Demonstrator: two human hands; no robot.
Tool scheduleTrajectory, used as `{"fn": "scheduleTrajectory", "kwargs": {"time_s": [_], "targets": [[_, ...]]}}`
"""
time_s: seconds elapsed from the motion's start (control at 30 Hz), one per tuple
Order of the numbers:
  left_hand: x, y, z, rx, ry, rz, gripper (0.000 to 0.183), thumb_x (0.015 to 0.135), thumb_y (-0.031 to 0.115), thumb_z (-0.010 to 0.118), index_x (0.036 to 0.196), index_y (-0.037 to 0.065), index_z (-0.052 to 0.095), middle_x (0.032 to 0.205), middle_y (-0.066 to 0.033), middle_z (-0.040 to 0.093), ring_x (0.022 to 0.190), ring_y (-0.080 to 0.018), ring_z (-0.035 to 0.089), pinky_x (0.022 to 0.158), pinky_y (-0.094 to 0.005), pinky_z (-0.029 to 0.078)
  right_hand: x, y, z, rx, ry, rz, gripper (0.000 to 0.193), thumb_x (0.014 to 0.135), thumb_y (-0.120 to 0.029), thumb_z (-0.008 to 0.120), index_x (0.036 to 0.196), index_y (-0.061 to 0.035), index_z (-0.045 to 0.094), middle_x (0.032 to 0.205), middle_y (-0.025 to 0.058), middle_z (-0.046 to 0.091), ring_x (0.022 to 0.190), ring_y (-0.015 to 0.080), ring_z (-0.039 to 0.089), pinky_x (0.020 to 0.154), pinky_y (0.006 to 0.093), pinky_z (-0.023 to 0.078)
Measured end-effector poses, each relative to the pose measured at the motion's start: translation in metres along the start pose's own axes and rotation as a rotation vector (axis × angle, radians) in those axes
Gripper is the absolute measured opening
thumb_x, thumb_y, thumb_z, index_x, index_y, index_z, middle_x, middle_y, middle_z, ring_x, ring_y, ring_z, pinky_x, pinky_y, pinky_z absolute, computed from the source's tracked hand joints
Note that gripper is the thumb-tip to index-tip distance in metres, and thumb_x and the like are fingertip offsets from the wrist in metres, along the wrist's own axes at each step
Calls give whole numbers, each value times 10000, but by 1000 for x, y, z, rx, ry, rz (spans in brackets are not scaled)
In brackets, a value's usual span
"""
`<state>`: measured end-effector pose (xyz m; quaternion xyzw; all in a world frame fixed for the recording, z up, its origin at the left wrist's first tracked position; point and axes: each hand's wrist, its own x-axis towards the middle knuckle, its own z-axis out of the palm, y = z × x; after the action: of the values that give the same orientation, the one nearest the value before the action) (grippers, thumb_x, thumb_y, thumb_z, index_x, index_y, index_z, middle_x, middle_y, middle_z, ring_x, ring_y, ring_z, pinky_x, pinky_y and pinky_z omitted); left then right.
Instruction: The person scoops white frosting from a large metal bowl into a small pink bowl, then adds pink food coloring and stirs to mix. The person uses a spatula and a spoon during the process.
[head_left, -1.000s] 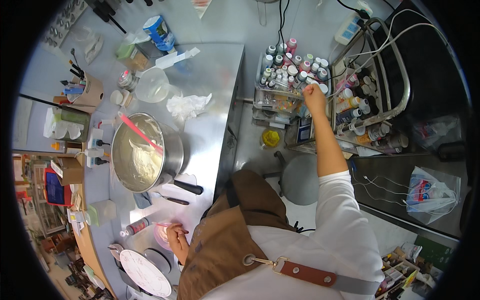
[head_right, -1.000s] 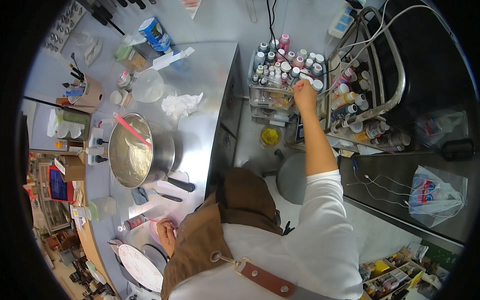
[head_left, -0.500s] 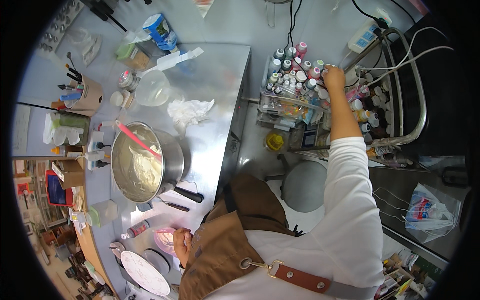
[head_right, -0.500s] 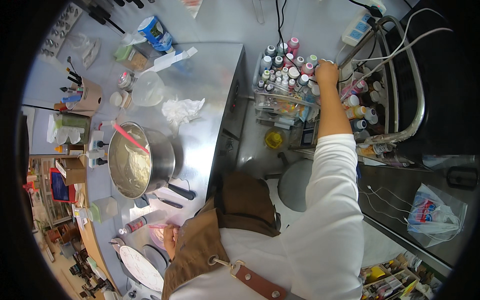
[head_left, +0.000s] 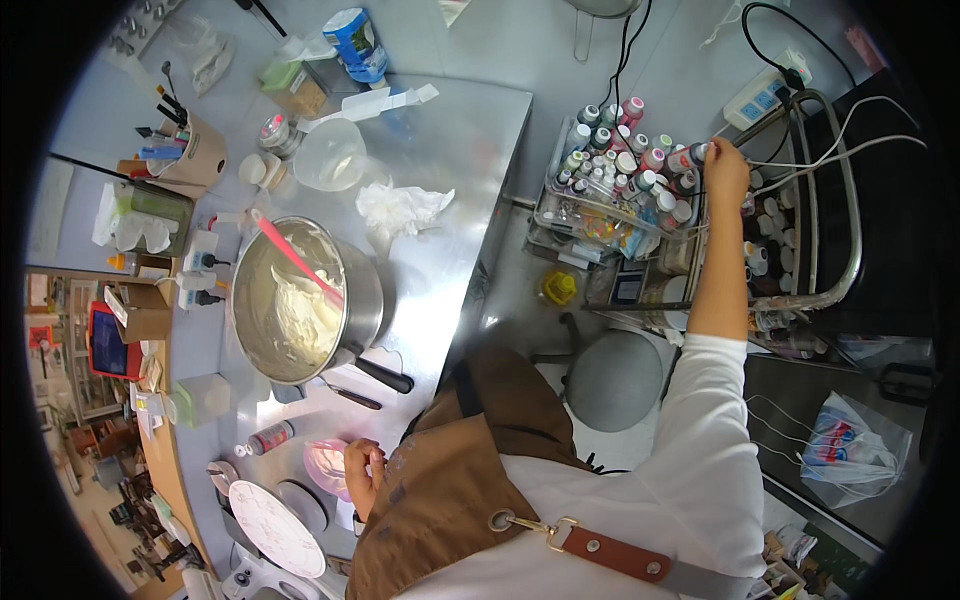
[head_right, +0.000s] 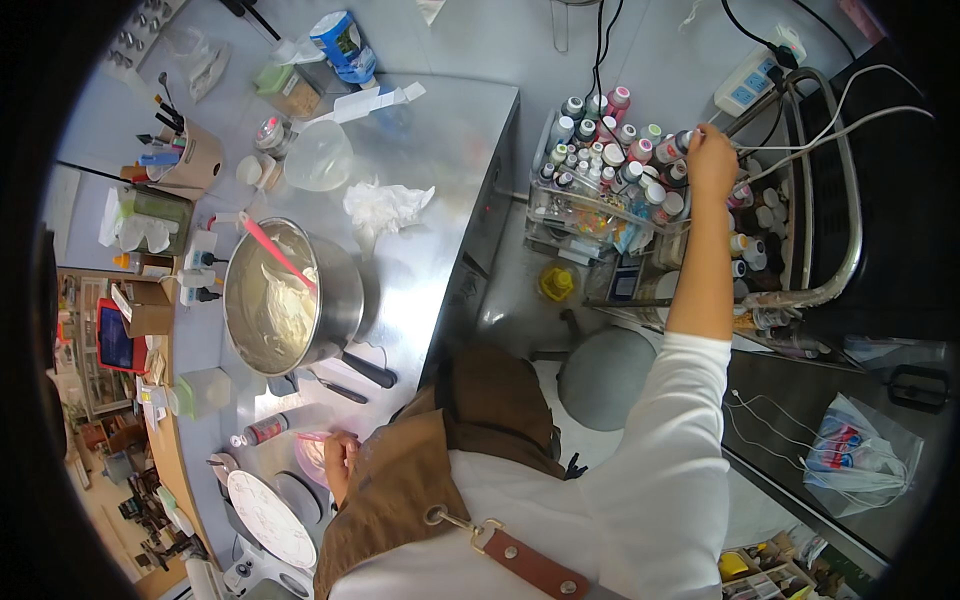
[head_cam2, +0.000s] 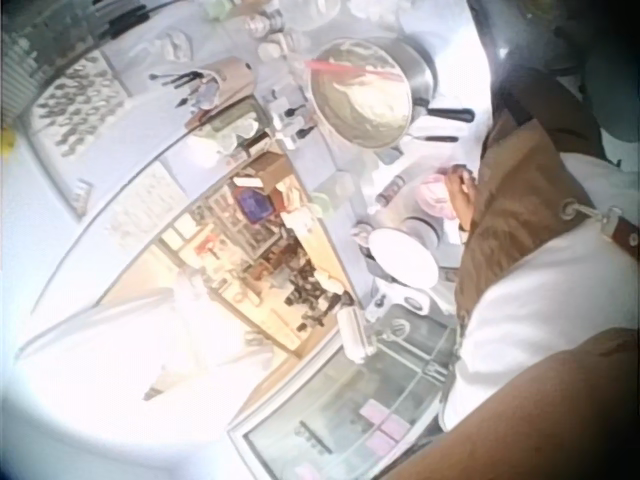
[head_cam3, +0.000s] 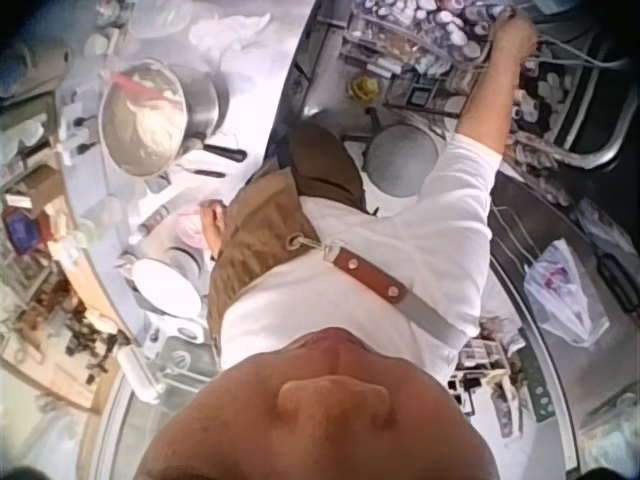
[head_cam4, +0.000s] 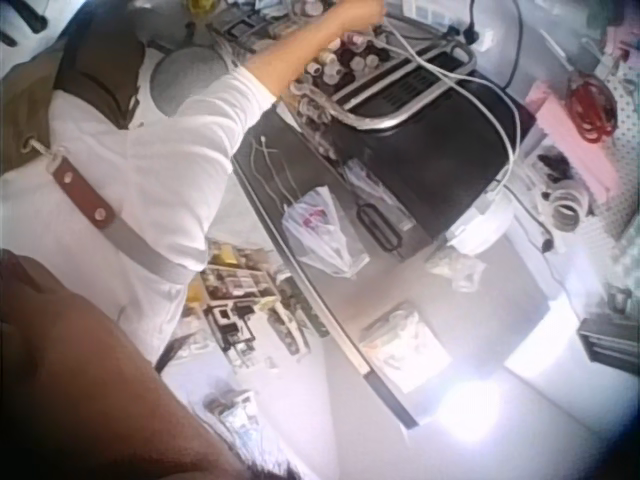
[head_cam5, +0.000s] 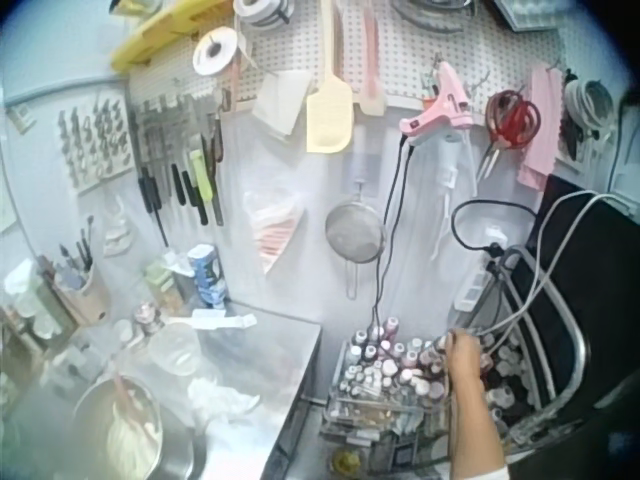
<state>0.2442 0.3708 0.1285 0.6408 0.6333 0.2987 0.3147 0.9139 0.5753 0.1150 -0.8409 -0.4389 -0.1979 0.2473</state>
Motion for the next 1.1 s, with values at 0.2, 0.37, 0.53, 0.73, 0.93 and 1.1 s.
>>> {"fn": "scheduleTrajectory", "kwargs": {"time_s": [0.2, 0.37, 0.53, 0.73, 0.93, 1.1], "targets": [[2, 2, -2, -27, -17, 29, 199, 994, 178, 525, 901, 2, 530, 915, -124, 555, 703, -186, 532, 650, -298, 457, -22, -50, -86, 749, -76, 297, 253, 927, -183, 658, 1101, -5, 702, 859, 66, 705, 666, 103, 651, 590, 242, 548], [1, 4, -11, -177, -53, 3, 193, 990, 177, 531, 908, 2, 536, 965, -125, 552, 737, -185, 538, 693, -295, 459, -76, -129, -136, 1070, -333, 143, 224, 927, -155, 659, 1078, 1, 711, 835, 61, 696, 641, 77, 624, 583, 215, 507], [12, 22, -29, -330, -158, 95, 195, 964, 200, 574, 966, 8, 542, 1100, -119, 525, 916, -192, 524, 819, -301, 440, -151, -232, -167, 1251, -690, -84, 165, 926, -74, 623, 1032, 0, 725, 902, 75, 684, 647, 83, 626, 570, 215, 534], [11, 41, -33, -155, -84, 257, 695, 823, 230, 726, 1382, 7, 379, 1262, -113, 489, 1175, -215, 478, 1019, -337, 370, -241, -340, -198, 1614, -1342, -186, 160, 927, -88, 622, 988, 29, 714, 823, 99, 697, 615, 100, 655, 531, 239, 524], [-19, 20, -47, -456, -48, -16, 765, 749, 42, 769, 1399, 10, 369, 1249, -84, 502, 1143, -180, 524, 982, -335, 448, -296, -393, -211, 1647, -1853, -86, 198, 909, -112, 644, 922, 80, 689, 683, 125, 665, 509, 143, 631, 481, 261, 525], [-55, 9, -52, -691, -13, -103, 687, 771, -18, 762, 1357, 16, 405, 1160, -64, 561, 1017, -171, 614, 910, -318, 510, -325, -403, -207, 1663, -2156, 63, 266, 918, -131, 640, 956, 132, 639, 691, 161, 644, 526, 198, 647, 509, 270, 540]]}}
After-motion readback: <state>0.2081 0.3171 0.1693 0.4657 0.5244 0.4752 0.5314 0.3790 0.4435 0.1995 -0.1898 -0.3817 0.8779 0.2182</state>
